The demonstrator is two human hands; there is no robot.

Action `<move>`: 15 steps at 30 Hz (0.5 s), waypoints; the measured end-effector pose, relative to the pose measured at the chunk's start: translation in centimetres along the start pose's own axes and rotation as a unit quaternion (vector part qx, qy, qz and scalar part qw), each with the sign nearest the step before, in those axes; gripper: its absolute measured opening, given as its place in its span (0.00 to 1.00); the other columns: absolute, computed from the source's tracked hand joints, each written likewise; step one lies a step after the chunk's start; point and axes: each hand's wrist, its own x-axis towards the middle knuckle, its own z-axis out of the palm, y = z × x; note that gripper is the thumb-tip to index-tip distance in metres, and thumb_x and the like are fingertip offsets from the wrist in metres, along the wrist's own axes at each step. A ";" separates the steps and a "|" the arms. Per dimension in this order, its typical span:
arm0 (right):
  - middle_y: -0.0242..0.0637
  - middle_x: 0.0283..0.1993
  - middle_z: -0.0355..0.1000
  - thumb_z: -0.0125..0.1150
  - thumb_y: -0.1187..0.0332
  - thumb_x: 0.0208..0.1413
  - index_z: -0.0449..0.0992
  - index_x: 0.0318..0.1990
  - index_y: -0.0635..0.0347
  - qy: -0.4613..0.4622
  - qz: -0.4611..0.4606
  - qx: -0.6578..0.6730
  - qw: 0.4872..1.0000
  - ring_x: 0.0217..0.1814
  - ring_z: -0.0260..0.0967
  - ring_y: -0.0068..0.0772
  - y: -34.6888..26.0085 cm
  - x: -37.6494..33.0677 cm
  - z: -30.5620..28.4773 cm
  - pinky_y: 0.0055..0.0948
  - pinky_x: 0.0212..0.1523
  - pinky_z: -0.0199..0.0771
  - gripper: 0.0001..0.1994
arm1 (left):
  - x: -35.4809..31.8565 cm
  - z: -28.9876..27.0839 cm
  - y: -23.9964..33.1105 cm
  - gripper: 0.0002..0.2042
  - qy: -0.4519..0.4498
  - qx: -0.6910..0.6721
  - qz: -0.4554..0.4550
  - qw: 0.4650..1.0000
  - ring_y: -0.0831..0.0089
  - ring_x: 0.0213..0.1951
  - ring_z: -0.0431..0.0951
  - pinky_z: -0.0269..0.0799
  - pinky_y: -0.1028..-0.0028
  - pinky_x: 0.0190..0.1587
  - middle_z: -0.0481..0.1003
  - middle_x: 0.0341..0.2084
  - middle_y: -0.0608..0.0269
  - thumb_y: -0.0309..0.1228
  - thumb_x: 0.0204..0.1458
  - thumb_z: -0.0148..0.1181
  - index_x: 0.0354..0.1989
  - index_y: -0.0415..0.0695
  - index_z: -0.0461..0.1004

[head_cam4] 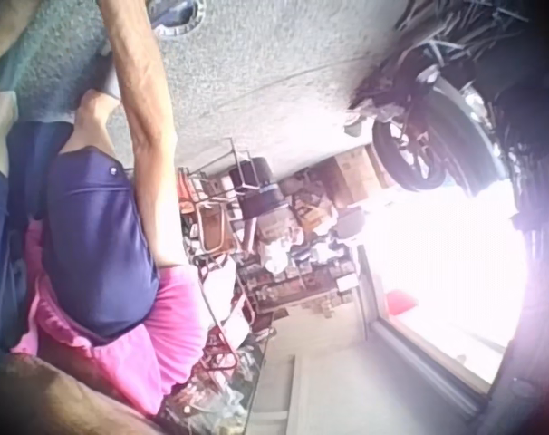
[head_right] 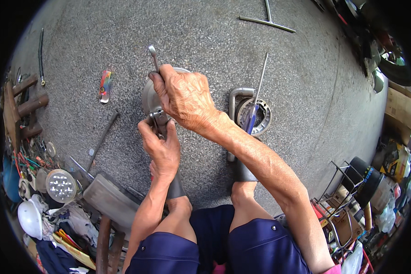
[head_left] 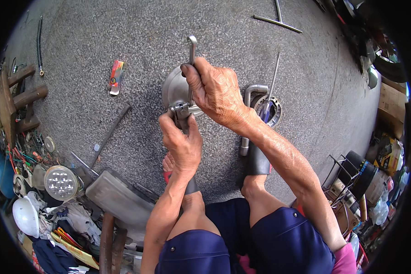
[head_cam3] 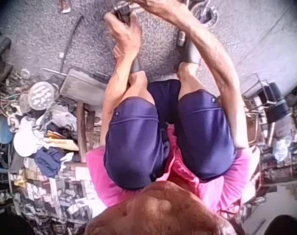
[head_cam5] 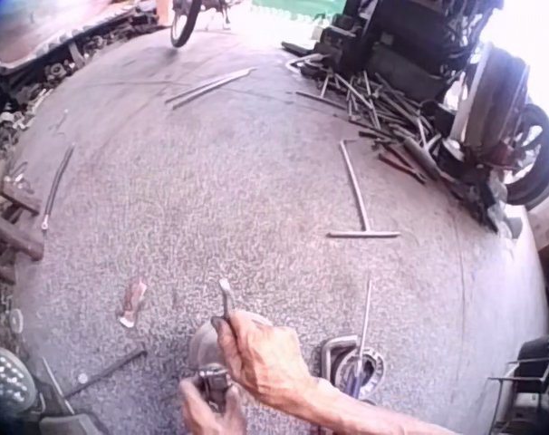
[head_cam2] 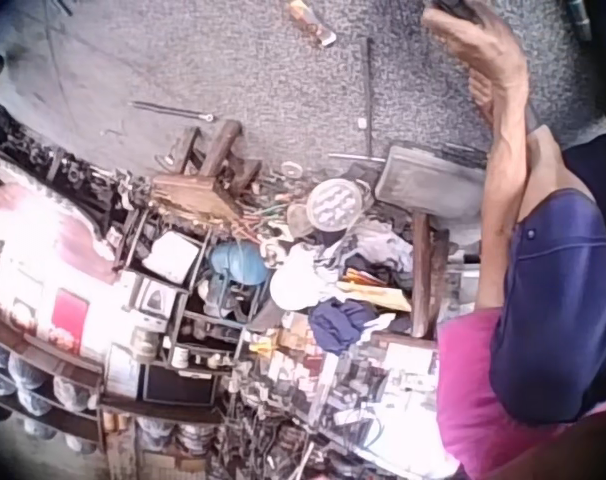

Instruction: The person assembles a circular mechanical component, likely a clutch or brake assembly, using a screwdriver and wrench. They insert a metal bracket into the housing, secure it with a bolt, and then fit a circular ring into the assembly.

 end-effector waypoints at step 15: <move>0.37 0.28 0.74 0.68 0.72 0.50 0.74 0.42 0.62 0.015 -0.172 -0.002 0.985 0.26 0.75 0.35 -0.1 -5.6 -3.1 0.33 0.24 0.73 0.13 | 0.4 -0.4 1.3 0.16 -0.017 0.041 -0.020 0.999 0.60 0.37 0.79 0.75 0.67 0.39 0.71 0.36 0.49 0.20 0.55 0.61 0.48 0.34 0.63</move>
